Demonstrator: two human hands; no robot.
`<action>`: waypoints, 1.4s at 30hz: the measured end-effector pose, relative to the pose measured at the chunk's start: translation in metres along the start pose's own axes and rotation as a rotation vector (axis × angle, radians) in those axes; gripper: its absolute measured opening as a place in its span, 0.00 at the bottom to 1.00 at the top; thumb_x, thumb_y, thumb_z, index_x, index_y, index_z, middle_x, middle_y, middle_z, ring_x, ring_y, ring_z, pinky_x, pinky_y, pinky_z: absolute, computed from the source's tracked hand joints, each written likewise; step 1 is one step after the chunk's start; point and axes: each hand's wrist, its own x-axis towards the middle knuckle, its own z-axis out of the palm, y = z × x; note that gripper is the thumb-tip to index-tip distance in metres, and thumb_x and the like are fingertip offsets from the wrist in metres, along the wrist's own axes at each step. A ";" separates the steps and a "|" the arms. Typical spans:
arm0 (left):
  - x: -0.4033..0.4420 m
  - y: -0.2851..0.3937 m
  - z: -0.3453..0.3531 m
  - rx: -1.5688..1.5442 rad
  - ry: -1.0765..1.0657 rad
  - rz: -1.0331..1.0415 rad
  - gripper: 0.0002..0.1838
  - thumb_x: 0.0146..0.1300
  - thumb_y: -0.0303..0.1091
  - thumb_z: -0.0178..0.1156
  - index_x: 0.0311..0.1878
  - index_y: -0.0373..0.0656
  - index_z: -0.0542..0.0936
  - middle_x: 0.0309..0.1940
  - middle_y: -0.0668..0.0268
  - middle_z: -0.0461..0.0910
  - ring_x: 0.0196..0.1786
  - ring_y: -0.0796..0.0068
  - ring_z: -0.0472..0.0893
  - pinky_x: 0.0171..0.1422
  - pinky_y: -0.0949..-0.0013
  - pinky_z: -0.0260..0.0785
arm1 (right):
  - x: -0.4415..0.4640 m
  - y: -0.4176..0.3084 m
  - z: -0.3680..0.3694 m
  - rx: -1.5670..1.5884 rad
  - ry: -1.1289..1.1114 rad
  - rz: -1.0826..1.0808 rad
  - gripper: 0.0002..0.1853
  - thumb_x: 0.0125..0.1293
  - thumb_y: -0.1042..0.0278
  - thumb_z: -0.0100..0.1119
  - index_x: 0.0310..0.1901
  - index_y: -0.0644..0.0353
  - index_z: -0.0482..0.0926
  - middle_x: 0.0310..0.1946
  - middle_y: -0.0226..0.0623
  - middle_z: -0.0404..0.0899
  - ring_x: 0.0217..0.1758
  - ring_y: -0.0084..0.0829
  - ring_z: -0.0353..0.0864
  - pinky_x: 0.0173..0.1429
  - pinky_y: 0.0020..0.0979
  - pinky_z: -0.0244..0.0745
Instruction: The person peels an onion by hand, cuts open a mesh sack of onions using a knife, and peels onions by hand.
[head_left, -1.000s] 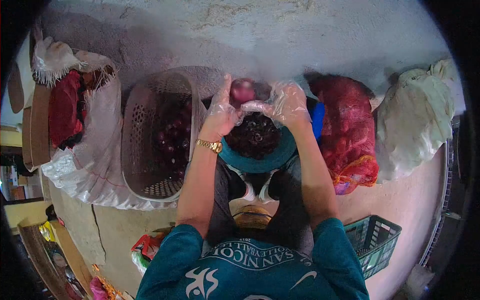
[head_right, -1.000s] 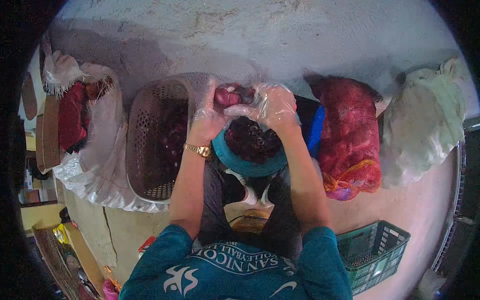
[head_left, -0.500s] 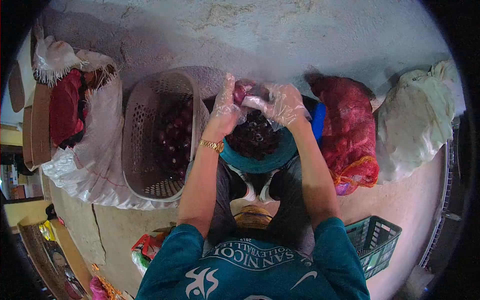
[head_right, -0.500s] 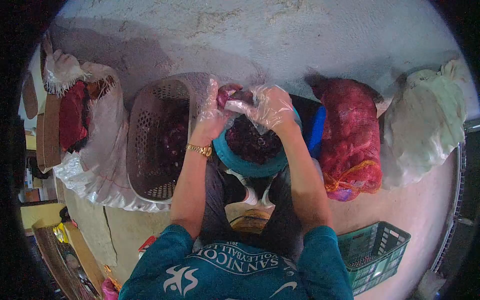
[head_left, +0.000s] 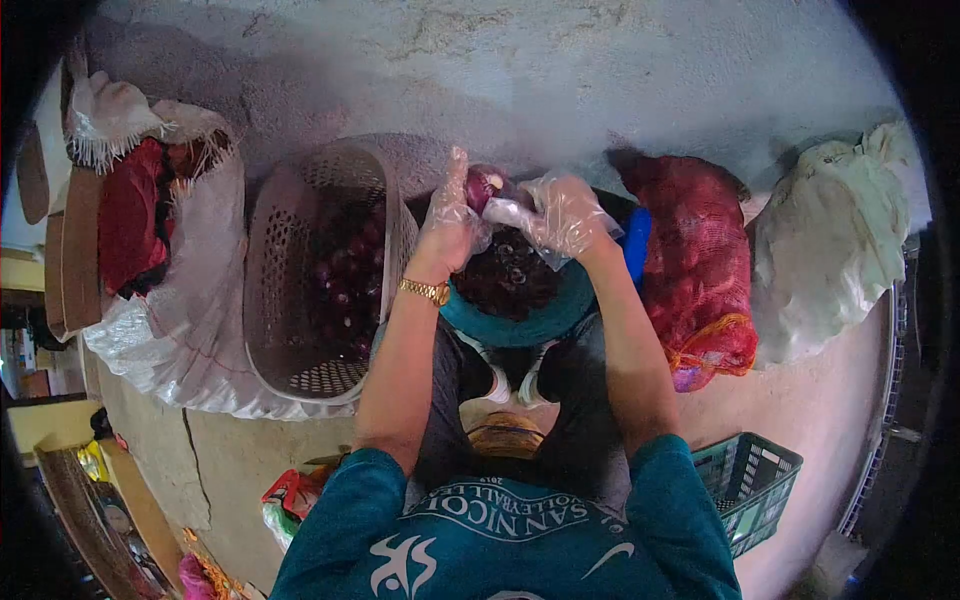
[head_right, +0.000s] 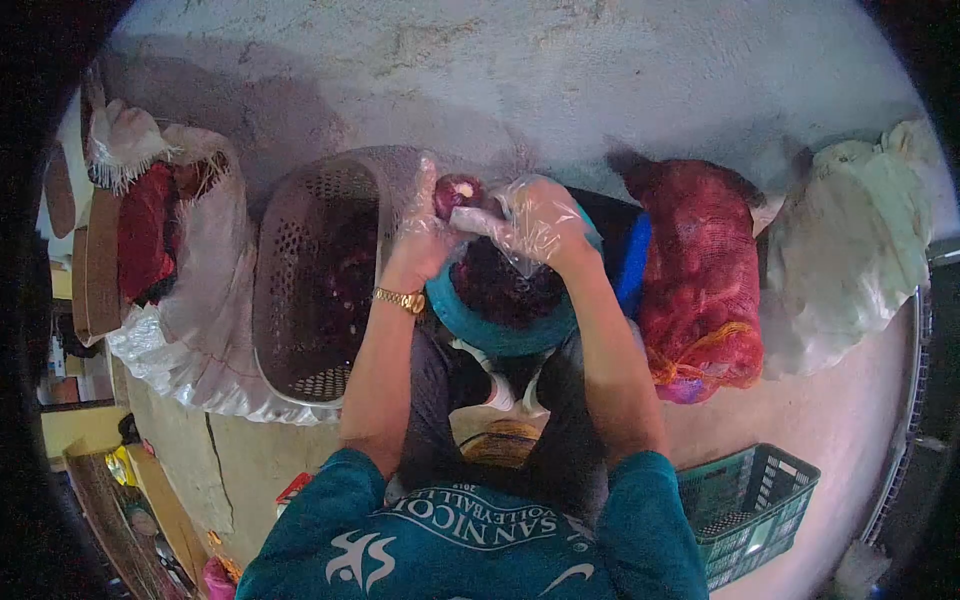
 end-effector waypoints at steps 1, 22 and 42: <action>-0.002 0.003 0.004 -0.031 0.050 -0.005 0.31 0.63 0.66 0.48 0.40 0.43 0.77 0.34 0.65 0.79 0.38 0.71 0.79 0.45 0.64 0.73 | -0.002 0.001 0.000 0.000 0.000 -0.001 0.30 0.58 0.36 0.54 0.33 0.61 0.82 0.26 0.51 0.79 0.34 0.52 0.79 0.39 0.45 0.73; 0.005 0.001 -0.013 0.144 -0.019 -0.197 0.34 0.60 0.65 0.53 0.45 0.36 0.78 0.42 0.60 0.80 0.42 0.69 0.81 0.47 0.63 0.76 | -0.008 0.013 0.000 -0.017 0.115 -0.048 0.36 0.42 0.33 0.66 0.46 0.57 0.82 0.39 0.46 0.82 0.46 0.48 0.79 0.53 0.43 0.71; 0.003 0.002 -0.012 0.175 -0.118 -0.139 0.29 0.61 0.65 0.53 0.37 0.42 0.78 0.36 0.64 0.81 0.36 0.72 0.79 0.42 0.68 0.74 | -0.008 0.010 -0.001 -0.080 -0.017 -0.135 0.33 0.50 0.28 0.56 0.37 0.55 0.84 0.28 0.48 0.80 0.38 0.50 0.80 0.44 0.44 0.73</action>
